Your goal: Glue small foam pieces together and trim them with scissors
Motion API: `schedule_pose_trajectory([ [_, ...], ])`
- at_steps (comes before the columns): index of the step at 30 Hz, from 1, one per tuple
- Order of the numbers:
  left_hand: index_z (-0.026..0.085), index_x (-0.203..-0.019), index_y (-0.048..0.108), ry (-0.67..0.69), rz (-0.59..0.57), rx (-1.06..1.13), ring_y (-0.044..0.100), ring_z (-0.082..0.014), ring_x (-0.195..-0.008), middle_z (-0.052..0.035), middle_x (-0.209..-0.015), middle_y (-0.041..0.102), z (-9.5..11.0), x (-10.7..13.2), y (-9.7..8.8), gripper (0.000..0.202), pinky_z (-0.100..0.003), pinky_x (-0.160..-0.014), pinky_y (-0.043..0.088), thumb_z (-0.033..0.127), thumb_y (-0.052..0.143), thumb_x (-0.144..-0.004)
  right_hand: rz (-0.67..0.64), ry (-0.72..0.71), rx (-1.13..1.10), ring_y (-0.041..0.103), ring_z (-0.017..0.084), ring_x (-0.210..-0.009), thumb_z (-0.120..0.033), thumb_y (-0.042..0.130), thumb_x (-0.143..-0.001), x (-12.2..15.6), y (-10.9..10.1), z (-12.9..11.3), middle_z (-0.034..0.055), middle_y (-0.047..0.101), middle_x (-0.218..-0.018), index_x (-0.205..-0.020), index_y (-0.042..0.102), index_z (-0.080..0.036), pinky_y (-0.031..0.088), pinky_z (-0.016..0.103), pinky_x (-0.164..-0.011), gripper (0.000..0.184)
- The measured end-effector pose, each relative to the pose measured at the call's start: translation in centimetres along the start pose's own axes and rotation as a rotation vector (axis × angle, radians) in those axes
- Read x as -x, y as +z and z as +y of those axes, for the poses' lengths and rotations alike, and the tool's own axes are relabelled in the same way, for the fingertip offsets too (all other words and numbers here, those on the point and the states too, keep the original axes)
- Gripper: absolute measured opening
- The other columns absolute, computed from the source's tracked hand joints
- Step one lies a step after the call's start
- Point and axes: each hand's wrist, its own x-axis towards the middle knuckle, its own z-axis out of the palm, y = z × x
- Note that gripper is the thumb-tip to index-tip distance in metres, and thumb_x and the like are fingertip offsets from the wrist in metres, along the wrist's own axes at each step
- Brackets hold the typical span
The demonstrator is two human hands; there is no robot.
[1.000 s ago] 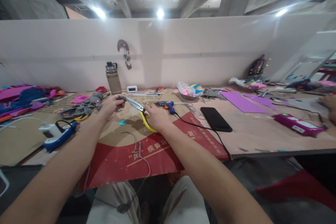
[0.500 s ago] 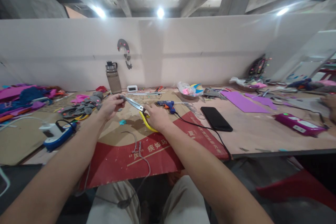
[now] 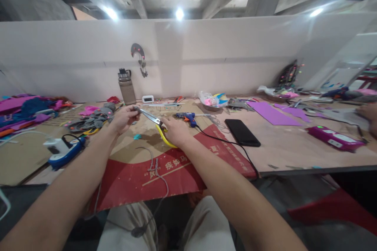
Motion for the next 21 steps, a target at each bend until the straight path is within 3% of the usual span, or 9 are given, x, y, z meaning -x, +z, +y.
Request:
schedule_pose_trajectory([
  [11,0.014,-0.074,0.057,0.029,-0.024,-0.075,0.046,-0.0084,-0.048,0.0016,-0.056,0.052,-0.14,-0.38,-0.64,0.013,-0.020,-0.047,0.031,0.014,0.061,-0.062,0.002,-0.016,-0.015,0.060,0.023,-0.090,-0.037,0.038,-0.086,-0.03,-0.19,-0.02,0.0059,0.060,-0.112,-0.124,0.045,-0.030,0.042,0.030,-0.069,0.039],
  [21,0.014,-0.076,0.058,-0.005,-0.041,-0.001,0.046,-0.0075,-0.050,0.0011,-0.060,0.054,0.12,-0.12,-0.40,0.014,-0.020,-0.049,0.033,0.015,0.063,-0.063,0.017,-0.013,-0.030,0.060,0.021,-0.089,-0.035,0.036,-0.087,0.04,-0.08,-0.02,0.0056,0.062,-0.107,-0.119,0.048,-0.028,0.041,0.028,-0.070,0.035],
])
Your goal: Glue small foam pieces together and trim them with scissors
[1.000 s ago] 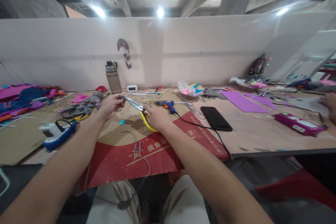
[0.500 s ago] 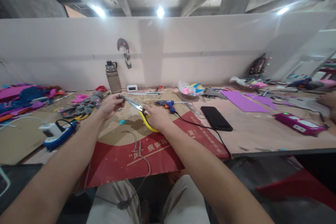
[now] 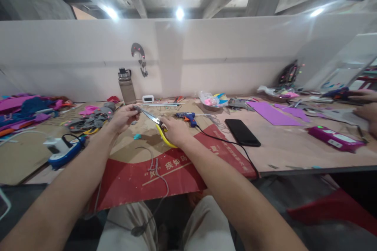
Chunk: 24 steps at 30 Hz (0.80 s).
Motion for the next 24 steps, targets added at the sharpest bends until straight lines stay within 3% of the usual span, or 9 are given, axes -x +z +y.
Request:
schedule_pose_trajectory([
  [9,0.013,-0.074,0.060,0.002,0.052,-0.035,0.045,-0.0056,-0.047,0.0016,-0.060,0.053,-0.12,0.03,0.14,0.015,-0.020,-0.047,0.033,0.019,0.066,-0.062,0.034,0.080,-0.102,0.059,0.020,-0.092,-0.027,0.046,-0.081,-0.31,0.39,0.42,0.0040,0.063,-0.104,-0.113,0.052,-0.026,0.042,0.027,-0.074,0.033],
  [13,0.013,-0.076,0.061,0.049,0.079,-0.083,0.052,-0.0077,-0.055,-0.0016,-0.068,0.060,-0.11,0.12,0.13,0.016,-0.020,-0.049,0.036,0.021,0.066,-0.063,0.032,0.099,-0.103,0.058,0.020,-0.091,-0.031,0.046,-0.082,-0.19,-0.01,0.22,0.0048,0.059,-0.110,-0.116,0.050,-0.028,0.043,0.028,-0.072,0.034],
  [16,0.013,-0.078,0.061,0.065,0.056,-0.111,0.060,-0.0123,-0.064,-0.0060,-0.082,0.064,0.03,0.31,0.33,0.018,-0.023,-0.054,0.042,0.023,0.065,-0.064,0.019,0.116,-0.092,0.058,0.020,-0.089,-0.035,0.046,-0.082,-0.08,-0.16,-0.08,0.0052,0.056,-0.111,-0.118,0.049,-0.030,0.043,0.028,-0.071,0.036],
  [20,0.013,-0.082,0.059,0.051,0.026,-0.109,0.061,-0.0143,-0.064,-0.0056,-0.078,0.064,-0.19,0.28,0.35,0.022,-0.028,-0.061,0.047,0.023,0.066,-0.064,0.008,0.115,-0.104,0.058,0.020,-0.089,-0.040,0.046,-0.083,-0.05,0.00,-0.16,0.0066,0.053,-0.113,-0.121,0.047,-0.030,0.043,0.028,-0.071,0.039],
  [24,0.012,-0.084,0.059,0.070,0.016,-0.112,0.059,-0.0121,-0.063,-0.0052,-0.080,0.064,-0.53,0.06,0.06,0.022,-0.027,-0.061,0.047,0.024,0.065,-0.067,0.013,0.095,-0.136,0.057,0.019,-0.093,-0.033,0.047,-0.082,-0.09,0.13,0.10,0.0065,0.053,-0.113,-0.121,0.046,-0.028,0.043,0.027,-0.074,0.039],
])
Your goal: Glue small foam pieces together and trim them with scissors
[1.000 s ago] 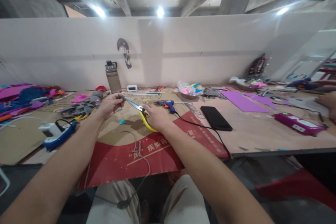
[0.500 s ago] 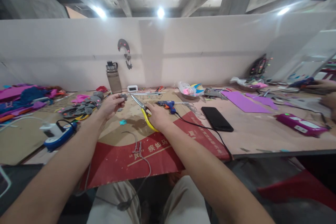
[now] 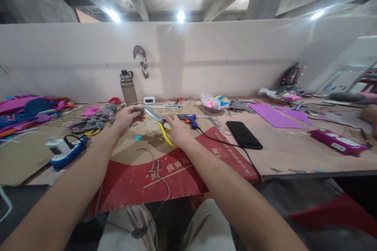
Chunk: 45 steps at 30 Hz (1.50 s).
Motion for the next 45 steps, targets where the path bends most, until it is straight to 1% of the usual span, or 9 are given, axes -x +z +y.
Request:
schedule_pose_trajectory([
  [5,0.012,-0.082,0.060,0.026,-0.011,-0.059,0.052,-0.0078,-0.056,-0.0026,-0.074,0.062,0.30,0.18,0.12,0.019,-0.021,-0.052,0.040,0.025,0.064,-0.068,-0.002,-0.025,-0.001,0.056,0.020,-0.094,-0.028,0.048,-0.080,-0.01,0.00,0.13,0.0055,0.056,-0.111,-0.117,0.049,-0.026,0.043,0.028,-0.076,0.037],
  [9,0.013,-0.084,0.061,0.040,-0.036,-0.032,0.055,-0.0090,-0.058,-0.0024,-0.075,0.062,0.66,0.44,0.53,0.021,-0.022,-0.053,0.042,0.024,0.065,-0.067,0.004,-0.024,-0.008,0.056,0.020,-0.096,-0.026,0.048,-0.079,0.01,0.07,0.06,0.0045,0.057,-0.110,-0.115,0.049,-0.026,0.043,0.028,-0.076,0.036],
  [13,0.013,-0.086,0.061,0.045,-0.032,0.016,0.061,-0.0130,-0.066,-0.0044,-0.078,0.064,0.47,0.36,0.65,0.026,-0.028,-0.065,0.048,0.026,0.069,-0.065,0.027,-0.033,-0.026,0.056,0.019,-0.096,-0.025,0.049,-0.079,0.02,0.06,0.12,0.0042,0.057,-0.112,-0.116,0.049,-0.026,0.043,0.028,-0.077,0.036],
  [16,0.012,-0.087,0.063,0.075,0.044,0.030,0.062,-0.0149,-0.074,-0.0061,-0.081,0.066,0.19,0.14,0.49,0.029,-0.033,-0.078,0.048,0.027,0.071,-0.063,0.031,-0.043,-0.025,0.056,0.019,-0.095,-0.026,0.049,-0.078,0.04,0.04,0.18,0.0039,0.057,-0.112,-0.114,0.050,-0.026,0.043,0.028,-0.076,0.036],
  [19,0.013,-0.090,0.065,0.119,0.120,0.018,0.062,-0.0158,-0.082,-0.0073,-0.088,0.067,0.12,-0.04,0.29,0.032,-0.032,-0.084,0.045,0.027,0.072,-0.062,0.011,-0.035,-0.008,0.056,0.020,-0.095,-0.028,0.049,-0.079,0.04,0.08,0.18,0.0044,0.058,-0.110,-0.115,0.049,-0.026,0.043,0.029,-0.075,0.037],
  [23,0.014,-0.096,0.067,0.145,0.185,-0.053,0.061,-0.0151,-0.082,-0.0066,-0.089,0.068,0.30,-0.07,0.15,0.037,-0.027,-0.079,0.045,0.026,0.072,-0.062,0.015,-0.033,0.003,0.056,0.020,-0.095,-0.029,0.047,-0.079,0.04,0.14,0.14,0.0041,0.057,-0.110,-0.116,0.049,-0.027,0.044,0.029,-0.075,0.037],
  [30,0.016,-0.100,0.067,0.195,0.160,-0.166,0.058,-0.0143,-0.080,-0.0067,-0.095,0.067,0.18,0.00,0.03,0.037,-0.025,-0.074,0.044,0.028,0.070,-0.065,-0.008,-0.017,0.055,0.057,0.021,-0.096,-0.032,0.047,-0.080,0.18,-0.14,-0.19,0.0051,0.056,-0.114,-0.119,0.048,-0.028,0.044,0.031,-0.075,0.039],
  [34,0.016,-0.098,0.067,0.200,0.150,-0.146,0.058,-0.0148,-0.083,-0.0072,-0.100,0.066,0.24,-0.03,0.17,0.037,-0.025,-0.075,0.044,0.029,0.071,-0.064,-0.019,-0.010,0.067,0.056,0.021,-0.098,-0.032,0.046,-0.081,0.24,-0.33,-0.36,0.0049,0.055,-0.116,-0.122,0.046,-0.029,0.044,0.032,-0.077,0.041],
  [45,0.014,-0.100,0.066,0.158,0.131,-0.089,0.059,-0.0144,-0.080,-0.0068,-0.092,0.068,0.18,-0.12,0.22,0.042,-0.026,-0.074,0.045,0.028,0.074,-0.061,-0.013,-0.021,0.047,0.057,0.021,-0.095,-0.030,0.046,-0.081,0.21,-0.26,-0.25,0.0045,0.057,-0.113,-0.118,0.048,-0.029,0.044,0.031,-0.075,0.038],
])
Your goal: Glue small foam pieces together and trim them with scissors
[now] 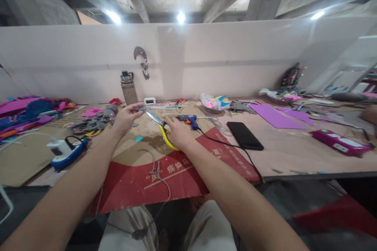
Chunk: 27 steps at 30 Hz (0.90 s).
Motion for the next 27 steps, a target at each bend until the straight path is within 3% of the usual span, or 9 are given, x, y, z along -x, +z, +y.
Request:
schedule_pose_trajectory([
  [5,0.013,-0.095,0.066,-0.061,-0.005,0.147,0.060,-0.0153,-0.087,-0.0072,-0.094,0.067,0.1,0.2,0.5,0.041,-0.028,-0.081,0.045,0.027,0.076,-0.058,0.005,0.007,-0.006,0.056,0.021,-0.097,-0.029,0.046,-0.081,0.0,0.0,-0.1,0.0045,0.057,-0.111,-0.116,0.049,-0.028,0.043,0.030,-0.077,0.035],
  [10,0.013,-0.090,0.065,-0.158,-0.029,0.296,0.061,-0.0127,-0.083,-0.0058,-0.091,0.067,0.6,0.6,1.1,0.039,-0.027,-0.081,0.046,0.022,0.079,-0.055,0.008,-0.005,-0.015,0.056,0.020,-0.097,-0.029,0.046,-0.081,0.0,0.1,-0.1,0.0044,0.057,-0.113,-0.119,0.048,-0.028,0.043,0.030,-0.078,0.038],
  [15,0.013,-0.087,0.065,-0.164,-0.010,0.409,0.061,-0.0125,-0.084,-0.0056,-0.090,0.067,0.5,0.6,1.0,0.030,-0.026,-0.080,0.049,0.018,0.076,-0.060,0.018,-0.014,-0.015,0.056,0.020,-0.098,-0.029,0.046,-0.081,0.0,0.2,-0.1,0.0045,0.057,-0.113,-0.118,0.048,-0.028,0.043,0.029,-0.079,0.037],
  [27,0.014,-0.087,0.057,-0.249,-0.062,0.425,0.067,-0.0161,-0.069,-0.0062,-0.082,0.069,0.4,0.9,1.0,0.023,-0.025,-0.060,0.052,0.029,0.067,-0.072,0.038,-0.006,0.000,0.057,0.020,-0.094,-0.027,0.045,-0.079,0.0,0.1,-0.2,0.0043,0.059,-0.111,-0.117,0.049,-0.027,0.044,0.030,-0.075,0.037],
])
